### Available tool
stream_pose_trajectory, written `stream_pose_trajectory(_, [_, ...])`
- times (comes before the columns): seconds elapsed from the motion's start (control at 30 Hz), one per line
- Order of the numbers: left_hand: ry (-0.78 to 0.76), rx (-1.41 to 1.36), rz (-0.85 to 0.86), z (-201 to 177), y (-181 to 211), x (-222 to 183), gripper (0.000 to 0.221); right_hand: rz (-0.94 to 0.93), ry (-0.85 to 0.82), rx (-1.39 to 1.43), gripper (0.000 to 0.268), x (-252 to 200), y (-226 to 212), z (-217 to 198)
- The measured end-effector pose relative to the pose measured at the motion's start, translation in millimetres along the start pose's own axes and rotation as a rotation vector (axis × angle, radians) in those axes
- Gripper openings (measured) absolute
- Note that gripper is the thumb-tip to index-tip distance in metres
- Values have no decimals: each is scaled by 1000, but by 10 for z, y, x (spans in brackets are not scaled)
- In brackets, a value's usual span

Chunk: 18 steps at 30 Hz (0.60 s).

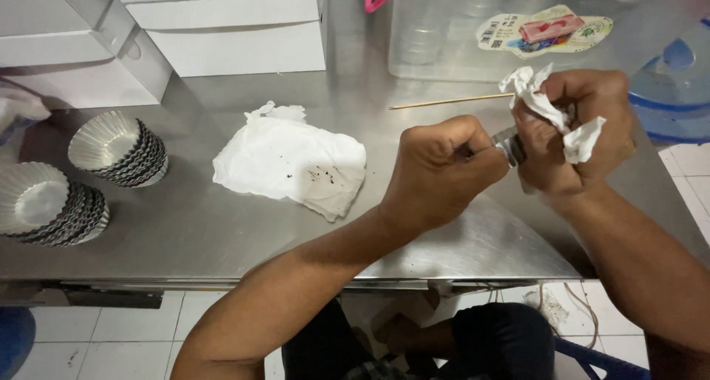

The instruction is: Cleaning metal cupcake liners by wiping them with a tissue

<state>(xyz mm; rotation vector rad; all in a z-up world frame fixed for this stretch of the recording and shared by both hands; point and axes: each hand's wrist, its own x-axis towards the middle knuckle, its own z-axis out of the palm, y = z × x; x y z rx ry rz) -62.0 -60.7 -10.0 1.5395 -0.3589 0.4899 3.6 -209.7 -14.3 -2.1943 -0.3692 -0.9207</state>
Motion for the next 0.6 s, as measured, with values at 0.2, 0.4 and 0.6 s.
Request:
stream_pose_trajectory(0.2, [-95,-12,100,-46,18,-13,18,-321,202,375,18,-3,233,135])
stream_pose_trajectory(0.4, [-60,2,216,-12,-36,2,16,5,99,-105,17,-20,224,50])
stream_pose_trajectory(0.6, [-112,-72,159,-16,-107,-22,16,-495,112,311,23,133,390,174])
